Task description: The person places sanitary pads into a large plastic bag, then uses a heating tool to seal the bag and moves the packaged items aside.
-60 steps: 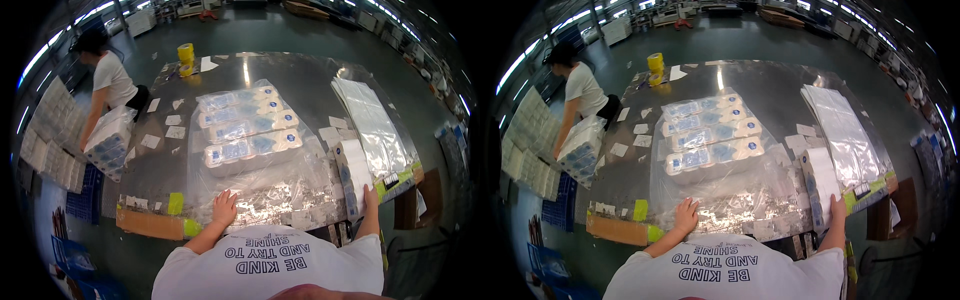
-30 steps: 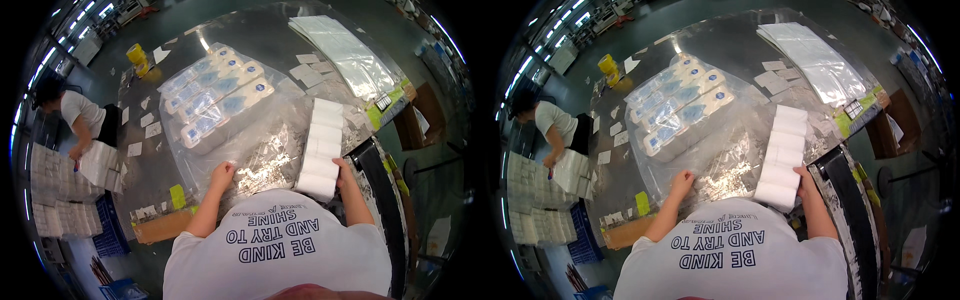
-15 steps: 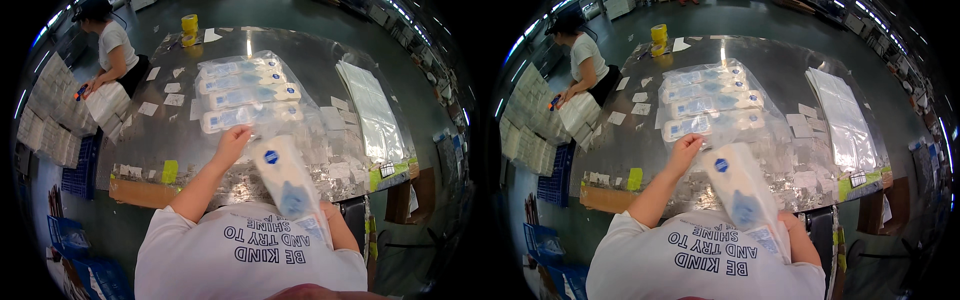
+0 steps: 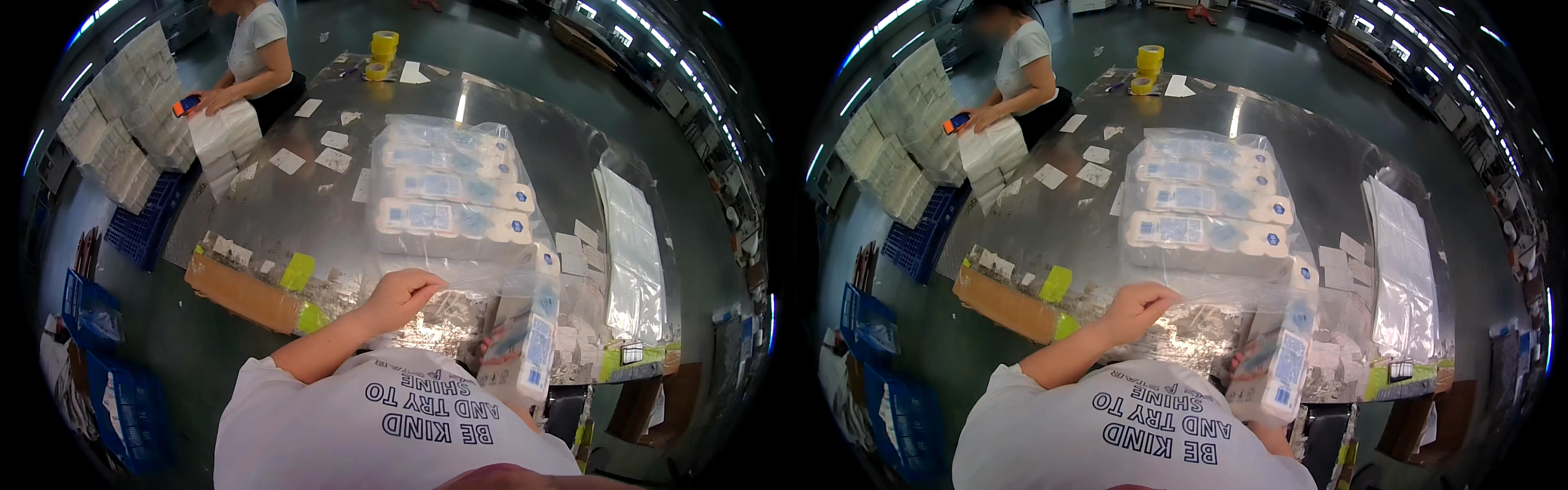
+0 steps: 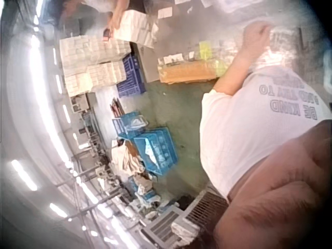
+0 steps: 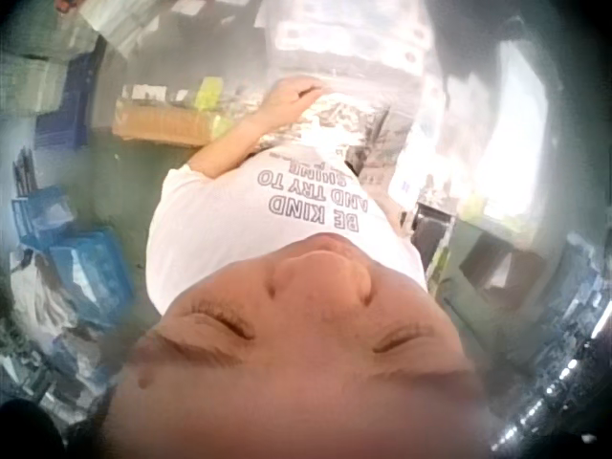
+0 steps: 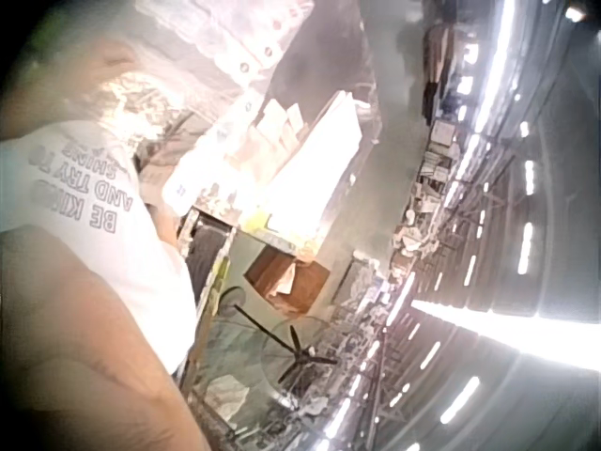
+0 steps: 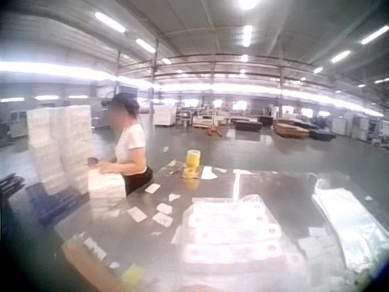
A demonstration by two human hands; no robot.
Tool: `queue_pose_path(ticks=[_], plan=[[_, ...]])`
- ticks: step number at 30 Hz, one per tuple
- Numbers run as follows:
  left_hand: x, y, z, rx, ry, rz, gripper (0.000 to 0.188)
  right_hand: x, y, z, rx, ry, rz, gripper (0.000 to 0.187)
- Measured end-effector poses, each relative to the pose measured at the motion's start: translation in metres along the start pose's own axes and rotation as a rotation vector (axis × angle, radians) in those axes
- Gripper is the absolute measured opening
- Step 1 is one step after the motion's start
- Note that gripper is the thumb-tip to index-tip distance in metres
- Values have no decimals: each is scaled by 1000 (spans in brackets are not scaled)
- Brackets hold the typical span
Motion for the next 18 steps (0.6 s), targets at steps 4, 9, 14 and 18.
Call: queue_pose_path(ticks=[4, 9, 14, 18], plan=[[-16, 16, -10, 62, 154, -98, 16, 1, 43, -50, 58, 101, 53, 38], [-15, 22, -7, 126, 120, -119, 17, 6, 39, -120, -33, 167, 572, 34], [30, 35, 38, 345, -39, -241, 19, 26, -18, -155, -454, -239, 1395, 36], [81, 39, 81, 504, -337, -352, 20, 25, -2, -125, -534, -734, 1987, 45]])
Point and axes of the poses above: each hand's wrist, its own z-axis away from the middle knuckle, its own y-axis out of the palm, x = y × z, the point moved 4 cm from there along -z, towards the middle knuckle, and after that the axes turned 14 degrees about y, right-handed, at the moved point
